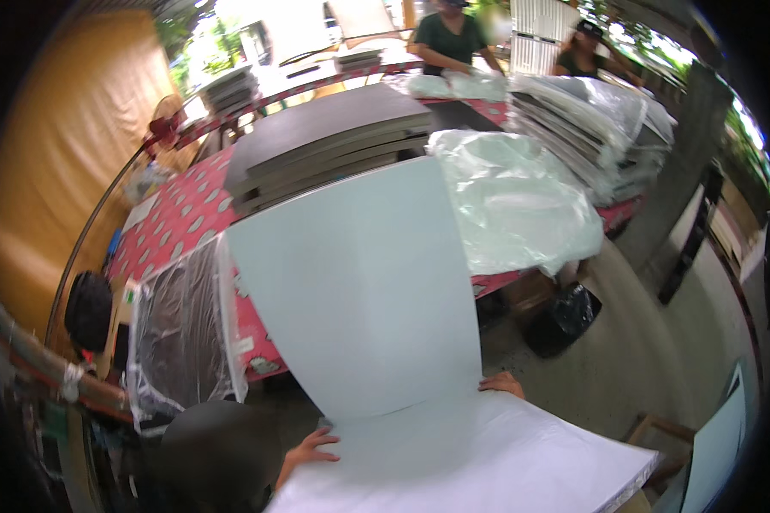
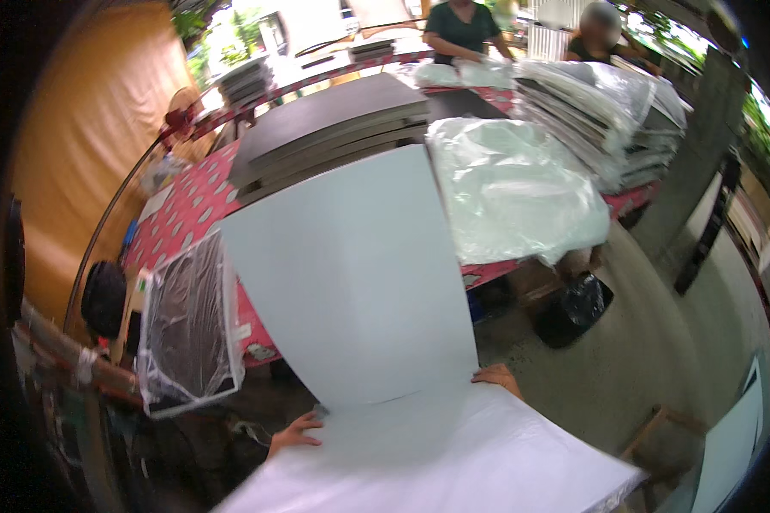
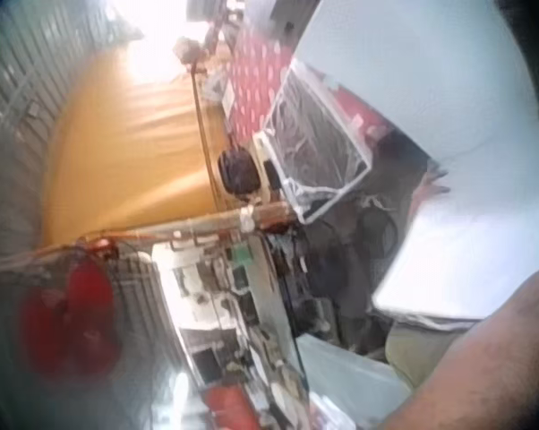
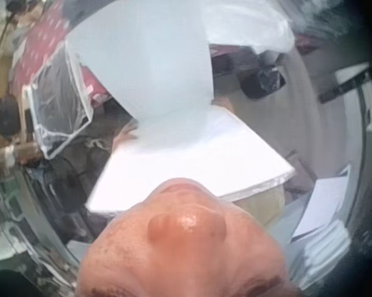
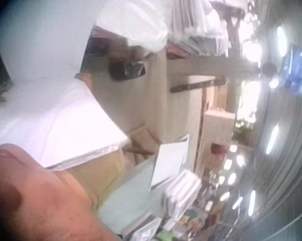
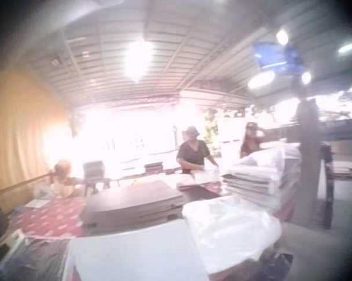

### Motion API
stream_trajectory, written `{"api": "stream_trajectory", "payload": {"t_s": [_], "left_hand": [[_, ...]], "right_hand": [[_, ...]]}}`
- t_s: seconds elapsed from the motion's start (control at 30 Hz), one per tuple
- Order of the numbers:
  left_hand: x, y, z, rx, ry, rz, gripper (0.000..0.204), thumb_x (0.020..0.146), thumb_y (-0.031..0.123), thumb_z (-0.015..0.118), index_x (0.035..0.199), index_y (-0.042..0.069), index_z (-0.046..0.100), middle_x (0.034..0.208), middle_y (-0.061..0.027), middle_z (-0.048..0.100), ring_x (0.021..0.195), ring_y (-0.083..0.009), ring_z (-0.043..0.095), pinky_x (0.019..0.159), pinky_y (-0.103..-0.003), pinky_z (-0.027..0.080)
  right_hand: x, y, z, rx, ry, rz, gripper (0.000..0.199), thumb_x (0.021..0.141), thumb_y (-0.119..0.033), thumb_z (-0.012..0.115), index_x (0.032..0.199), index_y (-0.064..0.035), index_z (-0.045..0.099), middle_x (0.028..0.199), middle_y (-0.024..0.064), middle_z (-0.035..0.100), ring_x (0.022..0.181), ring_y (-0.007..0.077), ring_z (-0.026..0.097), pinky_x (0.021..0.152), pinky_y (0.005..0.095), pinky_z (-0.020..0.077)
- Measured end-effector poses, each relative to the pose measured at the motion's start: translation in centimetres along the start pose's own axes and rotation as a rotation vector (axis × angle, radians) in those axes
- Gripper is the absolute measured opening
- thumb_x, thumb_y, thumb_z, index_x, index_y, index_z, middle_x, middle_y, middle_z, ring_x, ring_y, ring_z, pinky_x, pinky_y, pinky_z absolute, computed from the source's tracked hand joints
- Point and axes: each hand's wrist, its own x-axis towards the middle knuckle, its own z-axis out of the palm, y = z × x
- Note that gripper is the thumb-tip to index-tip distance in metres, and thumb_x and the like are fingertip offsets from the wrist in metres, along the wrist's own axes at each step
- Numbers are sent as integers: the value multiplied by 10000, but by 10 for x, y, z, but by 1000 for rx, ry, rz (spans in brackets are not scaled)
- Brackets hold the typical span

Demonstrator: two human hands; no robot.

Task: The person places large paper boards into individual clear plastic bags, smoothing the plastic over each board and setting them aside in a stack.

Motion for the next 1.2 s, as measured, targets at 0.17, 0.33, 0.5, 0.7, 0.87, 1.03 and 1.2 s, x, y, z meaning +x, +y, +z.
{"api": "stream_trajectory", "payload": {"t_s": [0.17,0.33,0.5,0.7,0.87,1.03,1.2], "left_hand": [[47,15,32,-656,426,209,233,714,39,610,941,23,556,945,-47,570,788,-155,528,671,-331,432],[86,90,43,-303,819,288,202,708,-14,603,910,-11,585,838,-40,606,738,-133,556,691,-266,448],[91,147,39,-563,767,451,293,731,26,604,1012,-14,532,931,-47,582,822,-141,544,741,-270,433],[133,146,38,-963,648,634,307,819,191,542,1070,24,482,999,-39,546,881,-140,518,787,-265,405],[128,174,51,-1207,619,750,336,882,328,404,1067,56,474,1051,-39,519,954,-158,493,837,-292,379],[132,138,54,-1296,751,657,348,886,341,383,1065,54,469,1100,-51,484,1016,-151,440,887,-290,329],[131,110,111,-728,731,164,306,887,296,396,1050,53,486,1029,-48,529,918,-118,500,747,-248,406]], "right_hand": [[5,1,41,312,259,503,301,629,-72,652,922,-29,599,889,116,619,827,244,564,771,327,414],[39,-26,20,432,218,692,251,689,-112,654,881,19,559,825,78,607,778,202,573,717,304,435],[51,-15,1,1483,524,395,447,758,-218,616,1139,-64,440,1086,79,529,978,199,504,850,367,384],[148,-144,-15,1761,511,120,437,786,-227,579,1149,-38,428,1199,92,440,1100,223,411,958,386,296],[205,-156,-28,1559,635,145,379,809,-150,542,1142,-25,410,1138,110,470,1049,250,438,939,407,321],[206,-117,-23,1355,719,193,372,828,-120,507,1159,-6,381,1124,115,472,1032,248,443,935,375,322],[235,-147,-19,1067,862,184,382,841,-100,486,1173,56,377,1158,144,446,1002,223,439,908,324,315]]}}
